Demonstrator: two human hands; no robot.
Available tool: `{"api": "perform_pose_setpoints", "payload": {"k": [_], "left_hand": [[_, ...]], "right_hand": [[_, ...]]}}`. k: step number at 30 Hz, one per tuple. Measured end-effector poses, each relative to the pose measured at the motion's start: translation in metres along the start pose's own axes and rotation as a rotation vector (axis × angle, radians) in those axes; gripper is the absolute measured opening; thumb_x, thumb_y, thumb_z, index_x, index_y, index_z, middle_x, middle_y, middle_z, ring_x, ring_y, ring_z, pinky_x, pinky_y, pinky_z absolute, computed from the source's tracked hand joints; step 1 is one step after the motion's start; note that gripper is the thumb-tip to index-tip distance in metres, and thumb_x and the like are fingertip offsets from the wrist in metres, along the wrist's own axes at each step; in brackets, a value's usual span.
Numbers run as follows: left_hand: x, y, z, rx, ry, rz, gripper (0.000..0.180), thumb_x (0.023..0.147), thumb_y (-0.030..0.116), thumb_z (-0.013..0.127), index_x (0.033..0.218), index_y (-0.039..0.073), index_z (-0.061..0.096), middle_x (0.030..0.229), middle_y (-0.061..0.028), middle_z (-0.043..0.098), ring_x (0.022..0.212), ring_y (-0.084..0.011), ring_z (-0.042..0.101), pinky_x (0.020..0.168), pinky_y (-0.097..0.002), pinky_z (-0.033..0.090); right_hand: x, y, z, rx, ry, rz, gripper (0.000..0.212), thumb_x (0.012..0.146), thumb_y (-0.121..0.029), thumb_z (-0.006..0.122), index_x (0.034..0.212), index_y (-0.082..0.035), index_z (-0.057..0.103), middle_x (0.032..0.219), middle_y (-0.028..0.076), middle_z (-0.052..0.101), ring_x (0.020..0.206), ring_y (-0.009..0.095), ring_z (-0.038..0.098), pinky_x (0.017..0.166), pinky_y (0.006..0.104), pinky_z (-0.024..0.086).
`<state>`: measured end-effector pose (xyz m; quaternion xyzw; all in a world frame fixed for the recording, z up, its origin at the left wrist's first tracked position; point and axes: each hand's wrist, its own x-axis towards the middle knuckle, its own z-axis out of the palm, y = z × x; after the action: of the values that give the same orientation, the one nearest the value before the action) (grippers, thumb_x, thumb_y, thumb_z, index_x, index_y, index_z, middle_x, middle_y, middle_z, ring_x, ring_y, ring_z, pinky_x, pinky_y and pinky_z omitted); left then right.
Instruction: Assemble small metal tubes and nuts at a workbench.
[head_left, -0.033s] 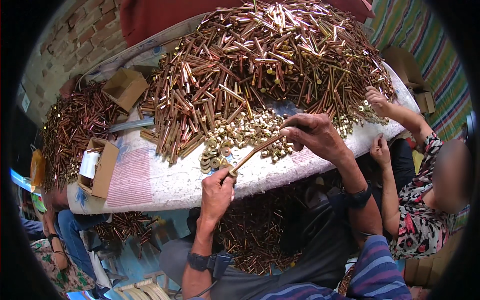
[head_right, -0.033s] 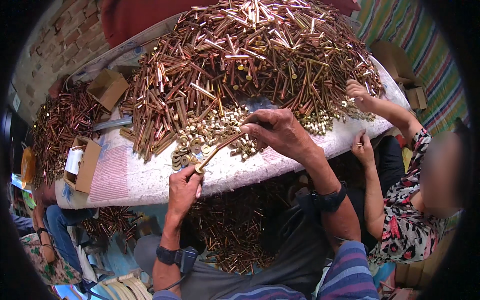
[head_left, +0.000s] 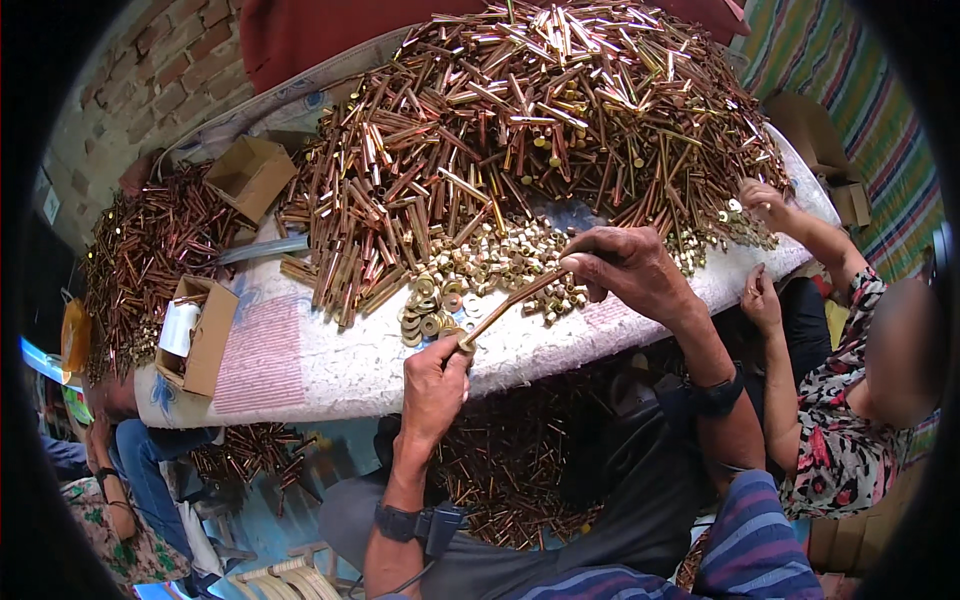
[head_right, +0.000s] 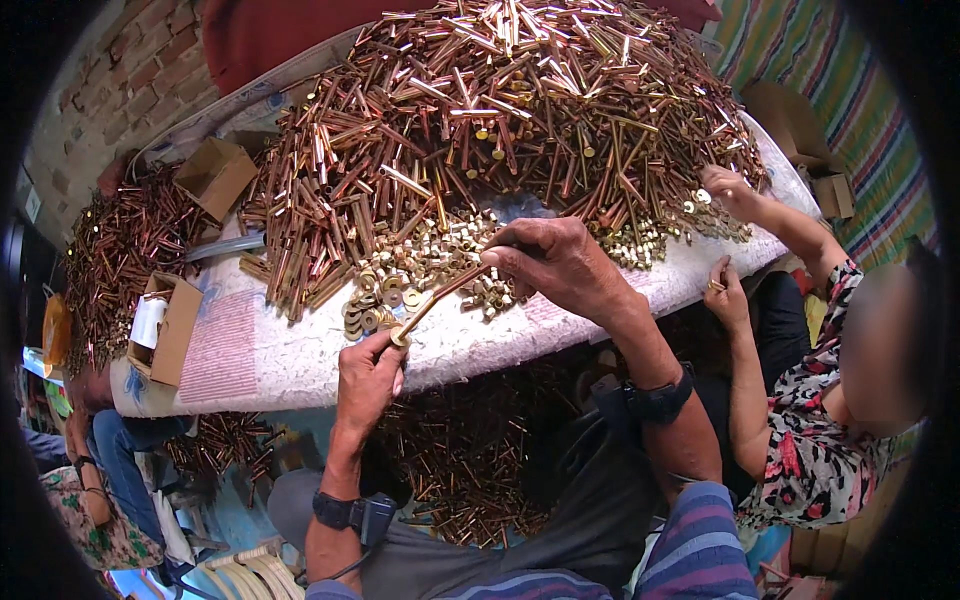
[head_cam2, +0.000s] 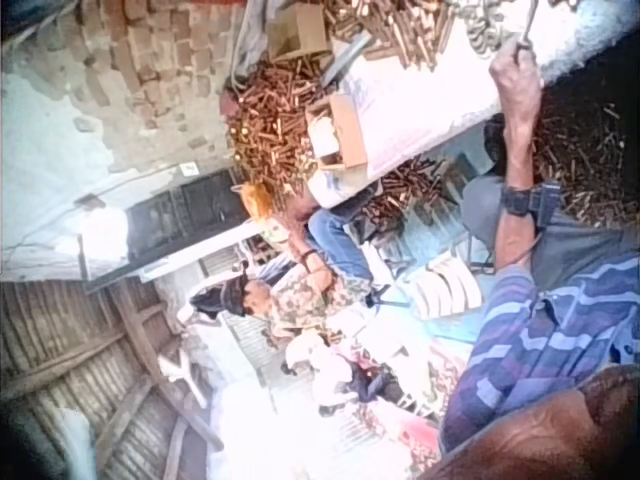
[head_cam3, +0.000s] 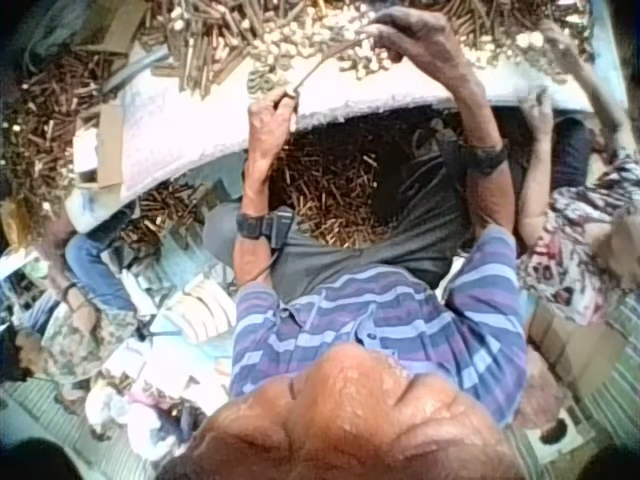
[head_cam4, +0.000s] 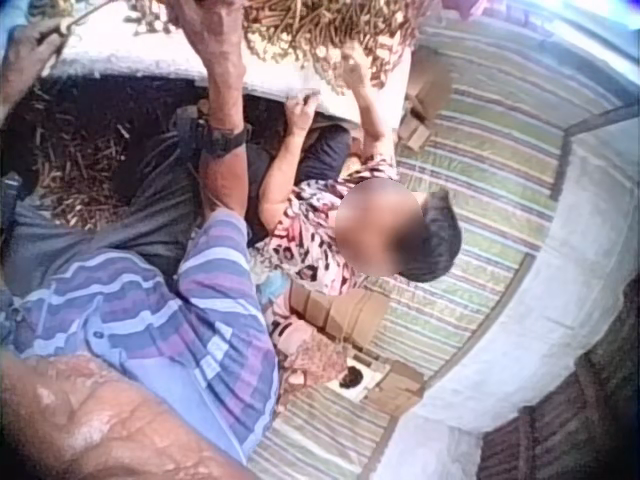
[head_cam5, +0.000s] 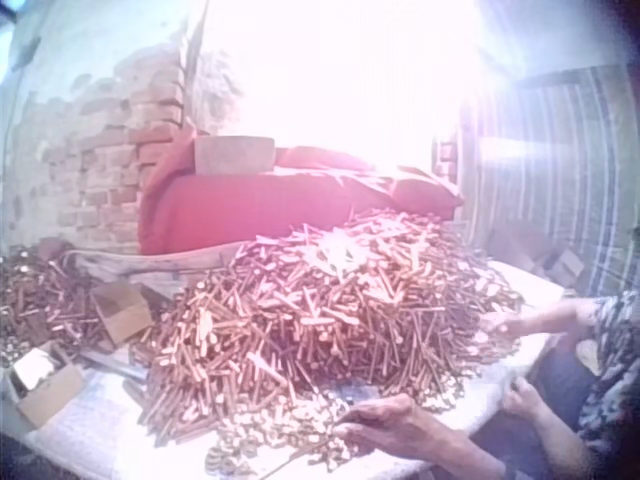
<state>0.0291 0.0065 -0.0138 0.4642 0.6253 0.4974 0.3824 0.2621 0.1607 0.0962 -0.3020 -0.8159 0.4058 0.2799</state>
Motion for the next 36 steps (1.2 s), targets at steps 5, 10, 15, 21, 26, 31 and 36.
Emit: {"api": "perform_pose_setpoints", "payload": {"k": [5, 10, 15, 21, 26, 31, 36], "left_hand": [[0.0, -0.017, 0.006, 0.139, 0.021, 0.241, 0.014, 0.099, 0.007, 0.059, 0.09, -0.002, 0.065, 0.064, 0.0005, 0.056, 0.051, -0.0048, 0.05, 0.045, -0.024, 0.038], [-0.006, 0.012, 0.012, -0.081, -0.08, -0.014, 0.024, 0.098, 0.009, 0.063, 0.12, 0.0, 0.068, 0.067, 0.0009, 0.059, 0.051, -0.0046, 0.051, 0.044, -0.0243, 0.038], [-0.006, 0.016, 0.008, 0.011, -0.186, -0.048, 0.032, 0.096, 0.015, 0.069, 0.126, 0.002, 0.067, 0.067, 0.0008, 0.062, 0.05, -0.0039, 0.051, 0.043, -0.0225, 0.037], [-0.006, 0.023, 0.003, -0.103, -0.194, -0.148, 0.022, 0.101, 0.019, 0.062, 0.107, -0.001, 0.07, 0.06, 0.002, 0.056, 0.047, -0.0044, 0.051, 0.041, -0.0222, 0.039], [-0.006, 0.018, 0.004, -0.187, -0.107, -0.128, 0.023, 0.101, 0.021, 0.062, 0.093, 0.001, 0.068, 0.057, 0.0017, 0.056, 0.043, -0.0033, 0.047, 0.037, -0.0208, 0.036], [-0.002, 0.023, 0.009, -0.181, -0.103, -0.135, 0.023, 0.1, 0.021, 0.062, 0.089, 0.001, 0.067, 0.056, 0.0012, 0.055, 0.042, -0.0041, 0.047, 0.037, -0.0213, 0.036], [-0.002, 0.016, 0.006, -0.151, -0.103, -0.164, 0.02, 0.1, 0.018, 0.062, 0.095, -0.001, 0.068, 0.059, -0.0002, 0.056, 0.045, -0.0048, 0.049, 0.039, -0.0223, 0.037]], "right_hand": [[0.001, -0.007, 0.009, -0.146, -0.082, 0.044, 0.019, 0.097, -0.016, 0.067, 0.092, 0.001, 0.072, 0.066, 0.003, 0.063, 0.057, 0.008, 0.061, 0.051, 0.0255, 0.048], [0.0, 0.009, 0.04, -0.316, -0.057, -0.084, 0.034, 0.093, -0.027, 0.072, 0.075, 0.0, 0.066, 0.057, 0.012, 0.06, 0.051, 0.02, 0.062, 0.049, 0.0357, 0.046], [0.001, 0.014, 0.063, -0.481, 0.021, -0.199, 0.045, 0.091, -0.036, 0.075, 0.07, 0.001, 0.059, 0.053, 0.016, 0.045, 0.046, 0.026, 0.039, 0.047, 0.0432, 0.036], [0.005, 0.0, 0.044, 0.024, -0.068, 0.204, 0.045, 0.099, -0.036, 0.063, 0.077, 0.003, 0.068, 0.06, 0.019, 0.061, 0.051, 0.029, 0.058, 0.052, 0.0382, 0.048], [0.001, 0.021, 0.048, -0.504, -0.099, -0.037, 0.022, 0.09, -0.028, 0.069, 0.093, -0.006, 0.073, 0.073, 0.014, 0.071, 0.067, 0.032, 0.071, 0.063, 0.0443, 0.055], [0.0, 0.05, 0.064, -0.746, -0.216, -0.084, 0.02, 0.092, -0.026, 0.063, 0.1, -0.009, 0.068, 0.071, 0.016, 0.067, 0.069, 0.037, 0.068, 0.063, 0.048, 0.053], [0.0, 0.053, 0.071, -0.698, -0.135, -0.194, 0.022, 0.089, -0.024, 0.066, 0.087, -0.003, 0.061, 0.072, 0.017, 0.066, 0.068, 0.038, 0.067, 0.061, 0.0487, 0.051]]}}
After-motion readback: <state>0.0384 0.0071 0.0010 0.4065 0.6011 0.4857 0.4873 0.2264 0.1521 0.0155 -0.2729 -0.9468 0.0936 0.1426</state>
